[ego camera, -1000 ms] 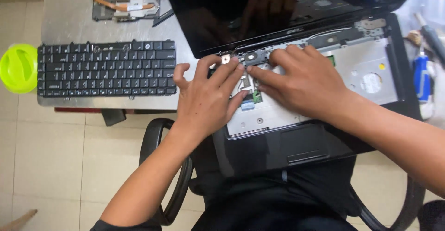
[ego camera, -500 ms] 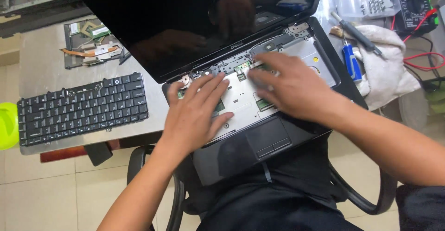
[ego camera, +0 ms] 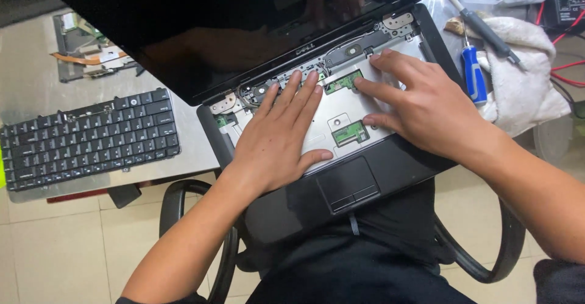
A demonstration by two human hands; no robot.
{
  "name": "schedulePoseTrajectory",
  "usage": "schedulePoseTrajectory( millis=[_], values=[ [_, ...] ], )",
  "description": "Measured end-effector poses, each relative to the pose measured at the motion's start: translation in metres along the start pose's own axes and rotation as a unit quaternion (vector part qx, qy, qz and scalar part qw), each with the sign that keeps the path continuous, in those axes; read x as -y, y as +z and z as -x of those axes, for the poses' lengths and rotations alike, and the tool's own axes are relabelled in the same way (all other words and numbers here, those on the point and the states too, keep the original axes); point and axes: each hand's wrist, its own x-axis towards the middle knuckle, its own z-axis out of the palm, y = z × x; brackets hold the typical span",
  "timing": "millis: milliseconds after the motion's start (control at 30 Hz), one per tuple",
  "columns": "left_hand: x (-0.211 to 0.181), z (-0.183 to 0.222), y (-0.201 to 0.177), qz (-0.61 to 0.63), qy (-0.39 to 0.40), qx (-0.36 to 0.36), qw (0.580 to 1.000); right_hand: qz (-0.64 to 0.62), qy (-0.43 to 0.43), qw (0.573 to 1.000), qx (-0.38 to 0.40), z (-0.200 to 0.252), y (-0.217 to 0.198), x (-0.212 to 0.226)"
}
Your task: Connecting internal ribbon cables and installing the keyboard on a laptop during a repair process.
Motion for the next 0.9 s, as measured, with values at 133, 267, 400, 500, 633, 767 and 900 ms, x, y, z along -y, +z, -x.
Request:
schedulePoseTrajectory(
  millis=[133, 267, 400, 500, 633, 767, 900],
  values=[
    [-0.002, 0.001, 0.001, -0.015, -0.007, -0.011, 1.0, 0.011, -0.02, 0.999, 0.031, -0.008, -0.011, -0.005],
    [-0.004, 0.001, -0.002, -0.025, -0.015, -0.015, 0.999, 0.108, -0.021, 0.99, 0.092, -0.022, -0.019, -0.011],
    [-0.002, 0.0, -0.007, -0.033, -0.019, -0.009, 0.999, 0.261, -0.027, 0.963, 0.061, -0.036, -0.013, 0.002],
    [0.0, -0.001, -0.011, -0.019, -0.018, -0.001, 1.0, 0.272, -0.048, 0.96, 0.044, -0.035, -0.014, 0.002],
    [0.002, -0.005, -0.011, 0.002, -0.027, 0.014, 1.0, 0.245, -0.036, 0.966, 0.077, -0.038, -0.018, 0.003],
    [0.006, -0.003, -0.011, 0.017, -0.02, 0.011, 1.0, 0.24, -0.035, 0.966, 0.091, -0.038, -0.023, -0.004],
    [0.017, 0.009, -0.024, 0.152, -0.009, 0.014, 0.988, 0.177, -0.026, 0.98, 0.081, -0.033, -0.026, -0.019]
  ],
)
